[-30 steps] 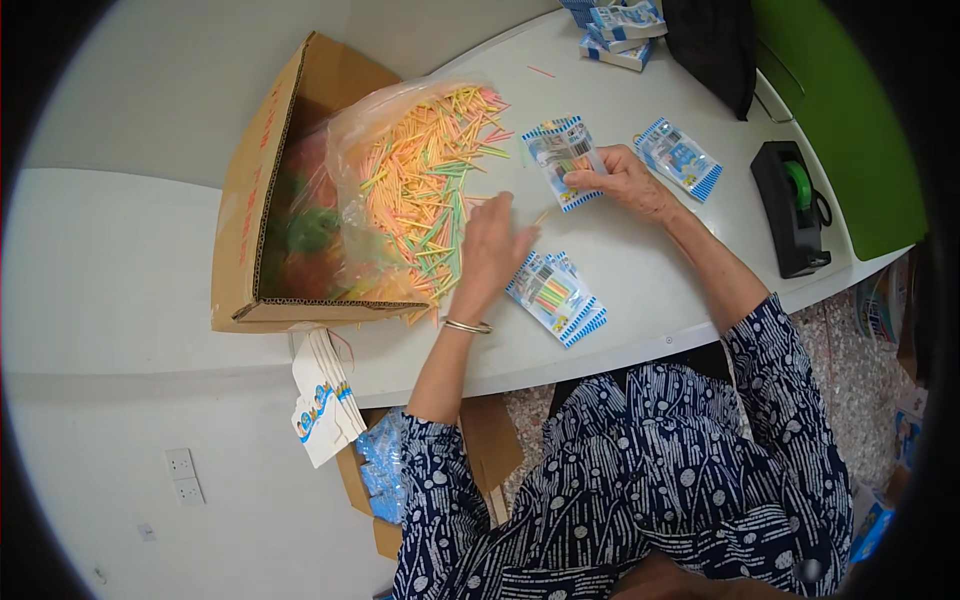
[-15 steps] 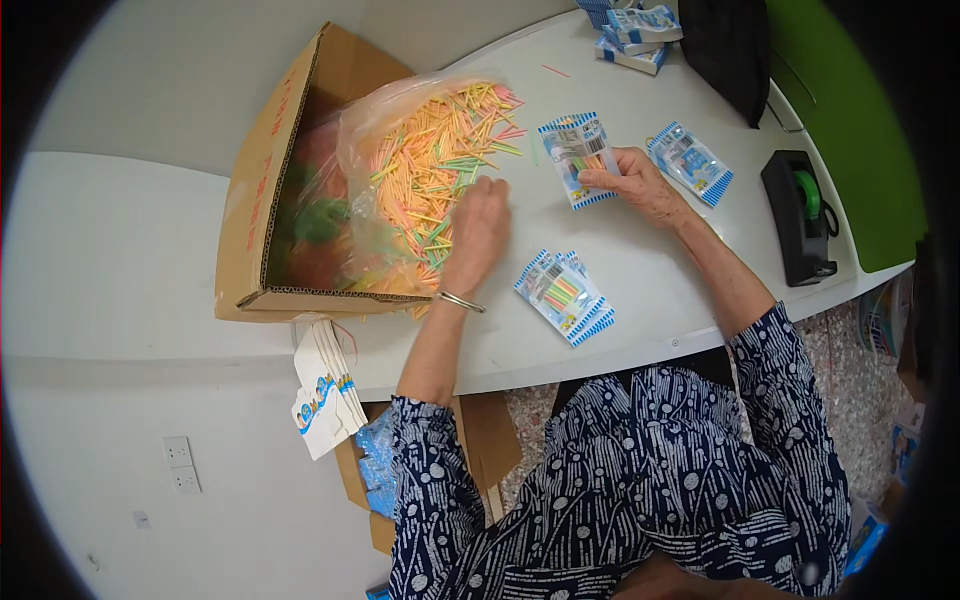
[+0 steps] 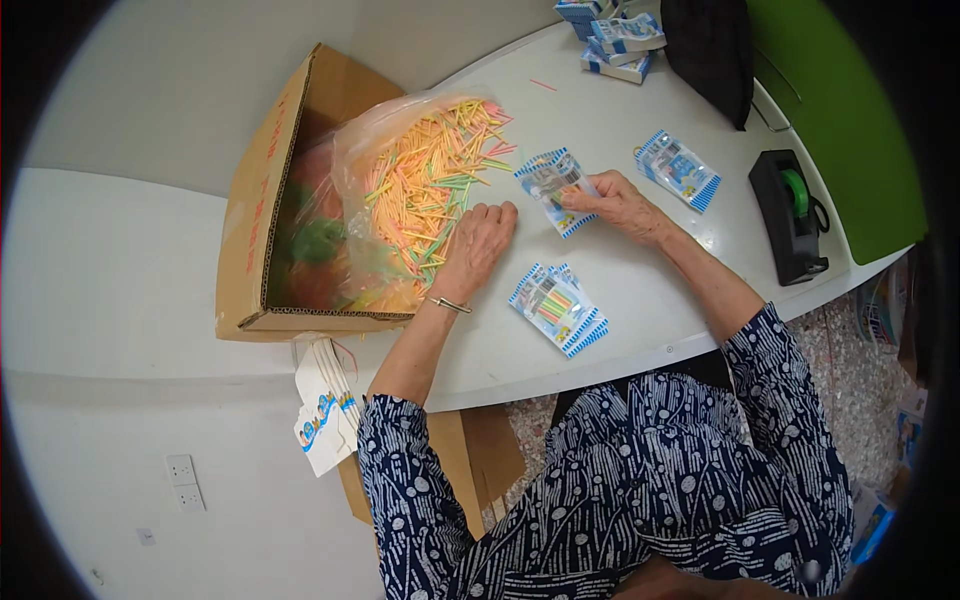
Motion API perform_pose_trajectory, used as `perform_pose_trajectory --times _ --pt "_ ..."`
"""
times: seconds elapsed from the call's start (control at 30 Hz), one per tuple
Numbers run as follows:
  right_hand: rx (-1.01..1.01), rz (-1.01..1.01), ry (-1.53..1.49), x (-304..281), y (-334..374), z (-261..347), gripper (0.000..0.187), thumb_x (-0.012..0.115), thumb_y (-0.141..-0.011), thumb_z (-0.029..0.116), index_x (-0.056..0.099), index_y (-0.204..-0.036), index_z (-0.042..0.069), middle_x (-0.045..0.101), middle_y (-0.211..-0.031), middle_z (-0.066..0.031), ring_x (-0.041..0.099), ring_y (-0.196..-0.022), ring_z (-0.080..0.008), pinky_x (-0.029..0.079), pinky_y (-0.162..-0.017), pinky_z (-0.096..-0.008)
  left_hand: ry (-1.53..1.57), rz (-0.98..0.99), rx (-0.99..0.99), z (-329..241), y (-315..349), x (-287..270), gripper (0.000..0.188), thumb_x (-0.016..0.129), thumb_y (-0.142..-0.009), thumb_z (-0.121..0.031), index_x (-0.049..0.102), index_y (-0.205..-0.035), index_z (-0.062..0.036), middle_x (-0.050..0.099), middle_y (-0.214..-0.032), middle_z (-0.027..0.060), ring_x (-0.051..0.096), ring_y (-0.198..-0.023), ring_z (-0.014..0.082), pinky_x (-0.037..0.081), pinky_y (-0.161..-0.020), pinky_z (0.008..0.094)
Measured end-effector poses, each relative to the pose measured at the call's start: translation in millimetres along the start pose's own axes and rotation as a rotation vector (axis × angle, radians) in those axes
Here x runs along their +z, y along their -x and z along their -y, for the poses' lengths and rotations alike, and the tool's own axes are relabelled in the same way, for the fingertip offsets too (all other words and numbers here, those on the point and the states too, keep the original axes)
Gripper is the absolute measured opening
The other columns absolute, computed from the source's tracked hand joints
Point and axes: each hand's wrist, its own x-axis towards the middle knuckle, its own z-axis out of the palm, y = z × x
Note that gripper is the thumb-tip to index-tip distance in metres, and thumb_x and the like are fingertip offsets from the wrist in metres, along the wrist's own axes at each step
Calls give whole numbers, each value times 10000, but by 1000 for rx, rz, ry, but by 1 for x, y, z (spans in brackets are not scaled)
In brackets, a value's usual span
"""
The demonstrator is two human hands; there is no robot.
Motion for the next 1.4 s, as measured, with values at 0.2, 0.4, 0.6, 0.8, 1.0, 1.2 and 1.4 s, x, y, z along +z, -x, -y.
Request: perform_pose_trajectory --times 0.2,0.4,0.6,0.8,1.0,1.2,1.4 --pt "92 80 -17 0 -4 -3 316 632 -890 330 699 -926 24 616 -779 33 479 -697 -15 373 -602 -188 336 -65 -445 19 0 -15 426 650 -735 3 460 -1116 -8 600 -808 95 601 -742 209 490 -648 324" --pt "61 101 -152 3 1 -6 315 626 -895 338 699 -884 31 592 -733 50 440 -663 -7 331 -554 -194 1540 -665 -563 10 -45 -90 358 595 -865 -13 444 -1190 -12 600 -819 37 565 -762 87 507 -687 245" --pt "155 223 -92 6 5 10 325 661 -870 323 692 -943 8 645 -832 16 517 -757 -17 393 -652 -177 1581 -664 -527 -9 -49 -96 329 582 -872 0 469 -1181 -11 594 -880 27 565 -794 80 501 -701 231" --pt "128 282 -174 7 6 9 325 672 -860 304 681 -986 4 650 -883 17 519 -805 -17 395 -703 -184 1602 -596 -488 -22 -50 -86 282 578 -872 24 490 -1137 -19 592 -900 24 567 -813 76 488 -706 221" --pt "156 291 -220 4 8 9 341 677 -856 300 669 -1019 1 652 -918 -3 532 -820 -35 406 -720 -204 1596 -600 -489 -18 -50 -89 266 574 -867 34 497 -1116 -23 603 -932 34 570 -811 76 481 -716 220" --pt "144 315 -295 9 6 6 303 670 -865 253 661 -1031 -1 660 -927 -15 566 -860 -45 437 -748 -207 1485 -408 -544 -25 -40 -71 200 558 -895 -45 574 -1093 -19 611 -953 50 574 -858 118 470 -768 260" --pt "137 309 -308 5 4 0 287 663 -868 238 660 -1023 -3 669 -939 -26 599 -819 -56 471 -719 -211 1207 -358 -441 -29 -41 -68 225 546 -894 -86 607 -1103 -31 619 -969 70 565 -883 151 461 -770 277"
